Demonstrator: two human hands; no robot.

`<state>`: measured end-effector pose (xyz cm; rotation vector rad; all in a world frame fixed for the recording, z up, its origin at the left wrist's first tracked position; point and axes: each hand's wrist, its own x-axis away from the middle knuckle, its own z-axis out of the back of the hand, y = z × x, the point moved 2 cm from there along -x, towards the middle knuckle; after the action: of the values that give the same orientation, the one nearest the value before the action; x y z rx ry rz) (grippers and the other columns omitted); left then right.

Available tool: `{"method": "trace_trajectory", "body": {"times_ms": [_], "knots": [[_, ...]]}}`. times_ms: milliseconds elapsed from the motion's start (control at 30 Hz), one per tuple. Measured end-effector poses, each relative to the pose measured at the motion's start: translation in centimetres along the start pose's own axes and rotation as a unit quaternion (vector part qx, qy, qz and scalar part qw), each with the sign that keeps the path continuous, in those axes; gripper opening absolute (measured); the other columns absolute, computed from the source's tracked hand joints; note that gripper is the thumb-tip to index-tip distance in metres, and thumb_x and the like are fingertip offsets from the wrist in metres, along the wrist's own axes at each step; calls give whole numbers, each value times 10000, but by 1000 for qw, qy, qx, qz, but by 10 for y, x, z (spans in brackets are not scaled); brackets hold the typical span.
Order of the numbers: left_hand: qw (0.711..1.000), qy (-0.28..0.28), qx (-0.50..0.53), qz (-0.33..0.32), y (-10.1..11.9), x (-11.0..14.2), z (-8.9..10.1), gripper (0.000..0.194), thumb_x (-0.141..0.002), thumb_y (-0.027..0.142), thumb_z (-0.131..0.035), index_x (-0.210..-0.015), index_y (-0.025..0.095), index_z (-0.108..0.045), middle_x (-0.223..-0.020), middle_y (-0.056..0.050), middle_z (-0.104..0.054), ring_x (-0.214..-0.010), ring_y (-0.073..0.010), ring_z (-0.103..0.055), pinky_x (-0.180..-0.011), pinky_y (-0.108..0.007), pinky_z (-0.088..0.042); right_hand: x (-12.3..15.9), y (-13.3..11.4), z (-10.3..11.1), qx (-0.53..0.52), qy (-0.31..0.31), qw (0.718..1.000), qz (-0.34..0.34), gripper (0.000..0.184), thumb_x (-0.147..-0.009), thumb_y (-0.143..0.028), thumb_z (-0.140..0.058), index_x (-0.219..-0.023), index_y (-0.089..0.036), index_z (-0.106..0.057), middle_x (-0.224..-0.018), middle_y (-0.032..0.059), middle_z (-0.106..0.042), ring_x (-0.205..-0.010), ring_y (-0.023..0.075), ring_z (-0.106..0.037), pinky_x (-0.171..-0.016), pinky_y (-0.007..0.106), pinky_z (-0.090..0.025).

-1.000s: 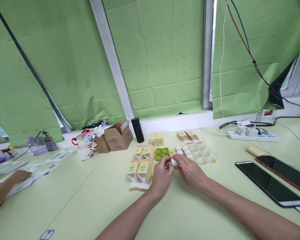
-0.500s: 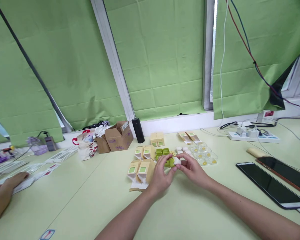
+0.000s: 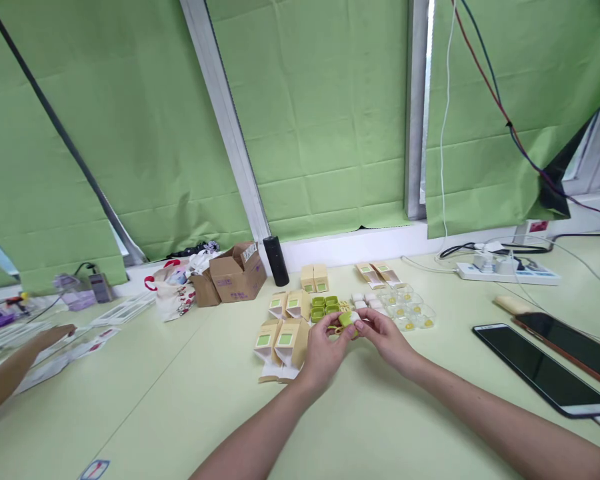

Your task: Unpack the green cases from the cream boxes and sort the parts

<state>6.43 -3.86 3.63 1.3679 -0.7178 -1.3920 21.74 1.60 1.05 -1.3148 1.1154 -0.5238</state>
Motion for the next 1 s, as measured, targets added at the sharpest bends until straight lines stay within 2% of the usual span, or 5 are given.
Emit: {"method": "trace_trajectory", "body": {"times_ms": [300,400,533,767,1000], "knots": [[999,32,19,0,-7,-1,4,452,-797,465,-836,-1123,162,-755,-1080,-141,-776,-1014,-285,-719,-931,-421,-559,2,-6,-3,-108,27,993,-44,480,-781,-626,-814,-989,-208,-702,-940,54,-737,-842,228,-714,-879,448,-598],[996,44,73,-1,-11,-4,9,514,-791,491,-842,-1172,163,-736,-1169,-149,-754,-1086,-294,-708,-964,-415,-555,0,-6,5,-180,63,978,-79,468,-771,-618,-830,-962,-209,-710,-881,41,-737,-785,217,-723,-807,400,-600],[981,38,189,12,-17,-9,15,572,-801,487,-843,-1249,165,-693,-1209,-144,-740,-1120,-285,-699,-960,-393,-563,-1,-9,15,-243,83,961,-104,443,-757,-556,-864,-1012,-213,-750,-1036,64,-745,-797,198,-709,-715,344,-585],[945,24,324,27,-23,-17,19,504,-786,360,-873,-1221,183,-691,-1184,-101,-740,-1036,-225,-712,-936,-367,-568,0,-19,13,-238,48,965,-95,382,-799,-514,-834,-1035,-228,-740,-1083,84,-758,-897,233,-707,-733,357,-566],[939,28,342,27,-25,-17,21,481,-765,307,-881,-1194,188,-698,-1220,-101,-730,-1079,-236,-703,-970,-383,-557,2,-25,13,-186,62,978,-68,443,-770,-544,-854,-1053,-244,-692,-1068,83,-743,-947,249,-695,-731,351,-559]]}}
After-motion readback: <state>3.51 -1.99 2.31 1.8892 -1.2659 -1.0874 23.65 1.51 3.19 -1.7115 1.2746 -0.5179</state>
